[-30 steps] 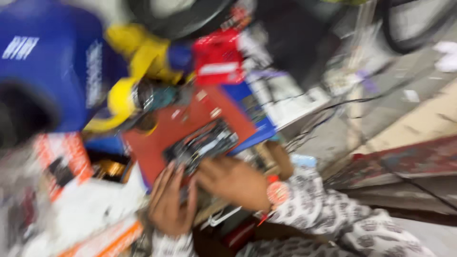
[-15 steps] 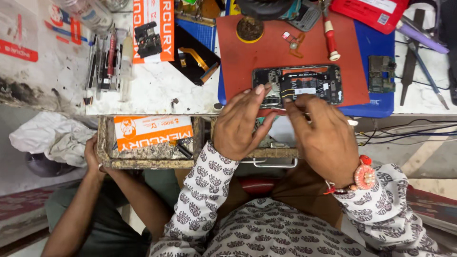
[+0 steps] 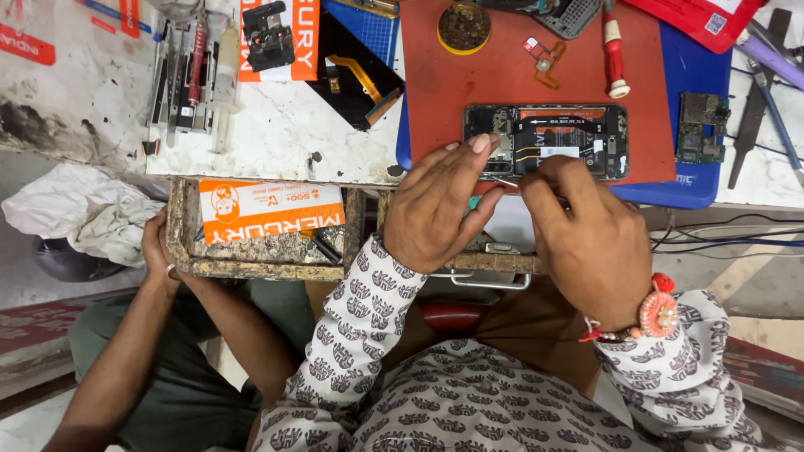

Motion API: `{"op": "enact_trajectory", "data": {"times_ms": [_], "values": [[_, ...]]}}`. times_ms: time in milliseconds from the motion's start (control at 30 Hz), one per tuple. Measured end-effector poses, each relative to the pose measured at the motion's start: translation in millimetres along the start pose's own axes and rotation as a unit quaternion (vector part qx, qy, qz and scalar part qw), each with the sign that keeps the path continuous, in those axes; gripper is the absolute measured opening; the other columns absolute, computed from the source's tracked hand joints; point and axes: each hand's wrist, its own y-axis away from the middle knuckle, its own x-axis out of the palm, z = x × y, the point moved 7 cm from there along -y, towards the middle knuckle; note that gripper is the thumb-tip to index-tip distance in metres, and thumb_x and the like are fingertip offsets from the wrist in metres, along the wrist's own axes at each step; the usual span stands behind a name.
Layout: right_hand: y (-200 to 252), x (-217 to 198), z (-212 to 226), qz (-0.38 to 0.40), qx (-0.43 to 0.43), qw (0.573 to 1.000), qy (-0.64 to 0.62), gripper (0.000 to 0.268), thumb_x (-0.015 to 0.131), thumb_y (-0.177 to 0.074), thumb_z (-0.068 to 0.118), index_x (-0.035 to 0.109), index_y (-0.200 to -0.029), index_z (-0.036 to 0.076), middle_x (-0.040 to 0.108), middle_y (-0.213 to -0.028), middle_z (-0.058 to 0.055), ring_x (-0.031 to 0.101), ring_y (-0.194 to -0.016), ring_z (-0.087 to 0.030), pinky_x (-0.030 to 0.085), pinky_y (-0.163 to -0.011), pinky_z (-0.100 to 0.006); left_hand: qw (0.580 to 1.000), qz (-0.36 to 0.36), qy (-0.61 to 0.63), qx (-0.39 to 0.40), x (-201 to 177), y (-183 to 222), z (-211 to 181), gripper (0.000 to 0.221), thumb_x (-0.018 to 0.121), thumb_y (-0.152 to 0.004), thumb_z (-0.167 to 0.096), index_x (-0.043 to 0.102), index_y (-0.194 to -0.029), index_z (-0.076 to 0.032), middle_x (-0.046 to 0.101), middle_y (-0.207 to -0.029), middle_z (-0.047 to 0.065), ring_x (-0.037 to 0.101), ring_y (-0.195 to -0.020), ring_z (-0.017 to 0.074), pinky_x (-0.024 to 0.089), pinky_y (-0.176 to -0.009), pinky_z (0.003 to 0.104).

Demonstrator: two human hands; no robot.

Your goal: The person uses tweezers and a screwdriver to manipulate internal components and connectors inside a disassembled mobile phone on a workbench.

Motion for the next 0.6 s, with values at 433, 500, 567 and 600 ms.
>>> {"op": "enact_trajectory", "data": {"times_ms": [433,500,567,600], "values": [[-1,-2,-1,0.007,-0.01,0.999,-0.045,0.016,0.075,-0.094,0.005,0.071,-0.11,0.003,0.063,-0.105,-0.011,0.065,-0.083,-0.029,0.053,-0.068,-0.042,1.0,-0.002,0.005,0.0,-1,1,0,0.074,0.081,-0.103,-0.011,0.03,-0.157,-0.003,0.061,-0.146,0.016,0.066,-0.132,0.0308,0.052,-0.112,0.041],[-4,-7,3,-0.008,-0.037,0.997,-0.066,0.023,0.072,-0.096,0.004,0.069,-0.118,0.003,0.061,-0.109,-0.01,0.067,-0.094,-0.03,0.056,-0.079,-0.041,1.0,-0.003,0.008,-0.003,-1,1,1,0.075,0.081,-0.104,-0.012,0.03,-0.157,-0.002,0.06,-0.146,0.015,0.066,-0.132,0.0303,0.052,-0.113,0.041],[-5,-10,5,-0.029,-0.037,0.999,-0.028,0.021,0.071,-0.091,0.003,0.068,-0.112,0.004,0.062,-0.109,-0.01,0.068,-0.095,-0.031,0.056,-0.079,-0.042,1.0,0.002,0.005,-0.005,0,1,1,0.075,0.081,-0.103,-0.012,0.03,-0.157,-0.002,0.061,-0.146,0.015,0.066,-0.132,0.0299,0.053,-0.113,0.041],[-4,-12,7,-0.039,-0.035,0.999,-0.009,0.02,0.07,-0.089,0.003,0.068,-0.109,0.004,0.063,-0.109,-0.011,0.068,-0.095,-0.031,0.057,-0.079,-0.042,1.0,0.005,0.005,-0.006,0,2,1,0.075,0.081,-0.103,-0.011,0.03,-0.157,-0.001,0.061,-0.146,0.016,0.066,-0.131,0.0297,0.053,-0.113,0.041]]}}
